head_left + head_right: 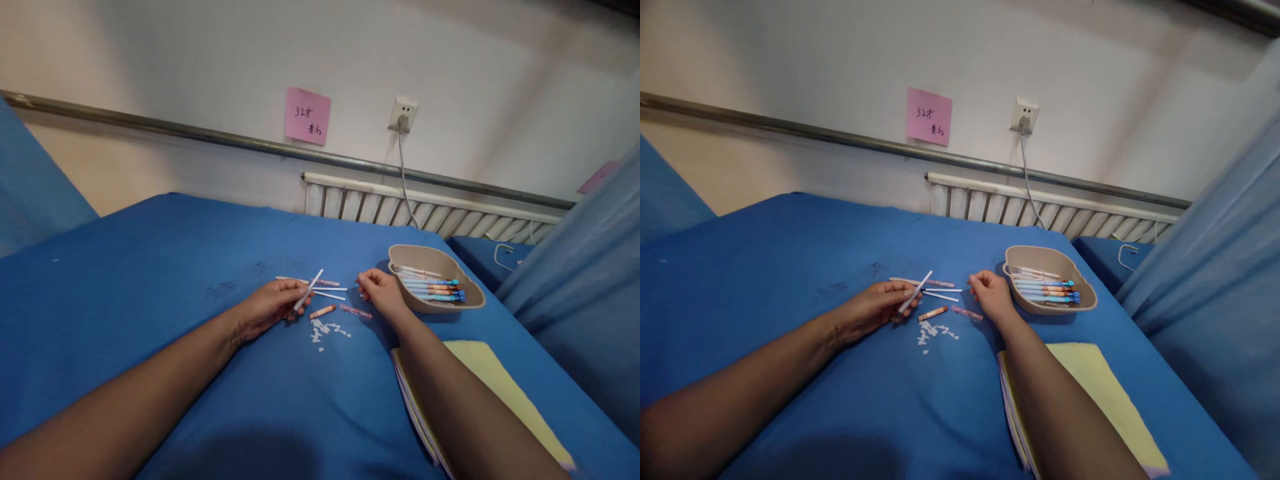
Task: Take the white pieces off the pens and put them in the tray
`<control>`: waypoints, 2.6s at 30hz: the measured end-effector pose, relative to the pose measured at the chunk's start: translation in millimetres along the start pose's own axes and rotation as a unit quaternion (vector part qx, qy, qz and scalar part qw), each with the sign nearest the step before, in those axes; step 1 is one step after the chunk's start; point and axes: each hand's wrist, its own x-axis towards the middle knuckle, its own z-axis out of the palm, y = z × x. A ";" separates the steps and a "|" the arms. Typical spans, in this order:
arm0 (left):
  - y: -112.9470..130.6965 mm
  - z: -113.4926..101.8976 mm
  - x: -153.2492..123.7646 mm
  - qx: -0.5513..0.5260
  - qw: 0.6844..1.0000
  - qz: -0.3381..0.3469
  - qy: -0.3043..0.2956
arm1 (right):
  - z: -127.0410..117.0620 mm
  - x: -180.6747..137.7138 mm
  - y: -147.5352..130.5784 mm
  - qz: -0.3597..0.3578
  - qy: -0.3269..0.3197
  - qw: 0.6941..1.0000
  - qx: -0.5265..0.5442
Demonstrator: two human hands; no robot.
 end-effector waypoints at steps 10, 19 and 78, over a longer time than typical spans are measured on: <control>-6.4 -5.8 2.7 -0.032 0.999 0.006 0.027 | -6.2 -15.4 -7.9 -0.125 -0.195 0.909 -0.347; -4.2 -4.2 1.2 -0.036 0.999 0.004 0.021 | -6.2 -14.6 -0.7 -0.141 -0.239 0.905 -0.322; -7.6 2.6 0.7 0.172 0.980 0.079 0.060 | 5.2 -14.7 -13.1 -0.022 -0.154 0.988 0.010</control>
